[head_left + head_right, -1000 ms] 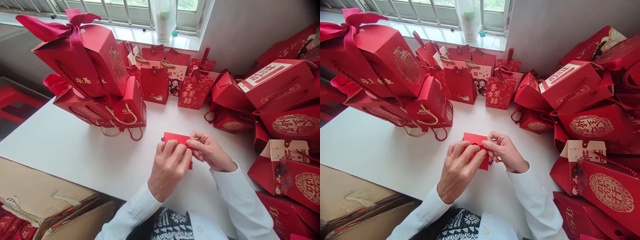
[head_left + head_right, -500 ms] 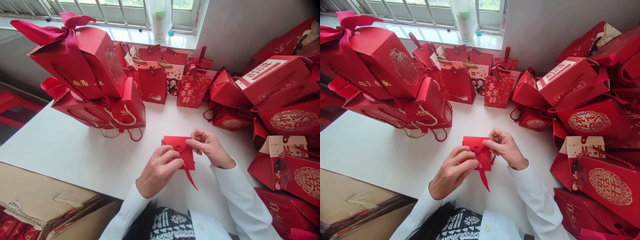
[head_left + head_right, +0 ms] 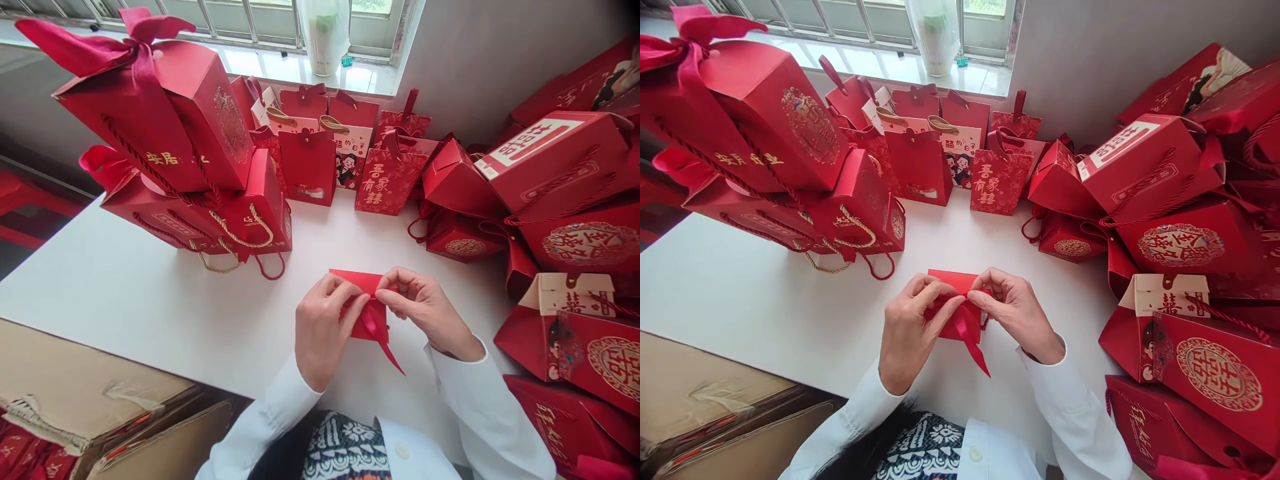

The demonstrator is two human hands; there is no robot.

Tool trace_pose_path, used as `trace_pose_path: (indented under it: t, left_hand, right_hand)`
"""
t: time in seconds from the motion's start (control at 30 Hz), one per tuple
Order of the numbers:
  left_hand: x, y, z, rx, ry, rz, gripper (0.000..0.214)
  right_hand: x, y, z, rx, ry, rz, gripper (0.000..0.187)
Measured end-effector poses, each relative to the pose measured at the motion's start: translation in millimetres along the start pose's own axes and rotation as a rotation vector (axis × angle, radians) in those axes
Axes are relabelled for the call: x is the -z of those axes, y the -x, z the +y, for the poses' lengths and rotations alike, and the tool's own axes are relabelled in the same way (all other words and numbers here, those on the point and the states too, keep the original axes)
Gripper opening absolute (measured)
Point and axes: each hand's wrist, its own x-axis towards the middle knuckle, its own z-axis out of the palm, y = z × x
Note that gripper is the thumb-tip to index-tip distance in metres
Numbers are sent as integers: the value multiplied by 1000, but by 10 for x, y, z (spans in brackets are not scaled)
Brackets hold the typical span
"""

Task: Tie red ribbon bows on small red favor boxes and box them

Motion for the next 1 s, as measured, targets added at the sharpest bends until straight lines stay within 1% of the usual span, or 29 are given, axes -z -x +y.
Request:
trace_pose_path:
  t: [0.07,0.17,0.27,0.33,0.4,0.5,0.63,0.77,0.8,0.87,0.93,0.97,1.0]
  left_hand:
    - [-7,-8,-44,-19,11,-43,15]
    - [50,-21,-126,-65,76,-121,11]
    - [131,-44,-139,-52,107,-174,14]
    - [162,-59,-103,-10,125,-178,16]
    - [160,-67,-60,21,127,-154,16]
    - [114,-66,-34,-9,78,-126,9]
    - [83,-75,-74,-62,58,-184,11]
    - [162,-130,-100,-49,122,-254,14]
    - [195,-145,-105,-32,143,-238,16]
    - [267,-168,-125,12,163,-143,22]
    - [335,-175,-164,70,132,-60,24]
    - [362,-174,-187,106,106,-61,23]
    - [381,-171,-210,150,86,-94,23]
  right_hand:
    - [3,-6,11,-3,-18,12,20]
    - [6,-15,33,-5,-54,17,19]
    - [-2,-17,47,-6,-88,30,20]
    - [-11,-14,50,-13,-103,26,20]
    - [-19,-9,51,-21,-115,5,20]
    - [-26,-7,57,-24,-129,-9,20]
    - [-24,-10,76,-29,-127,2,22]
    - [-12,1,89,-26,-135,16,22]
    - [-9,7,90,-22,-134,18,22]
    - [-5,19,88,-14,-129,11,21]
    - [-4,26,87,-16,-128,-5,20]
    - [-4,27,87,-18,-130,-8,19]
    - [-6,26,87,-21,-133,-2,18]
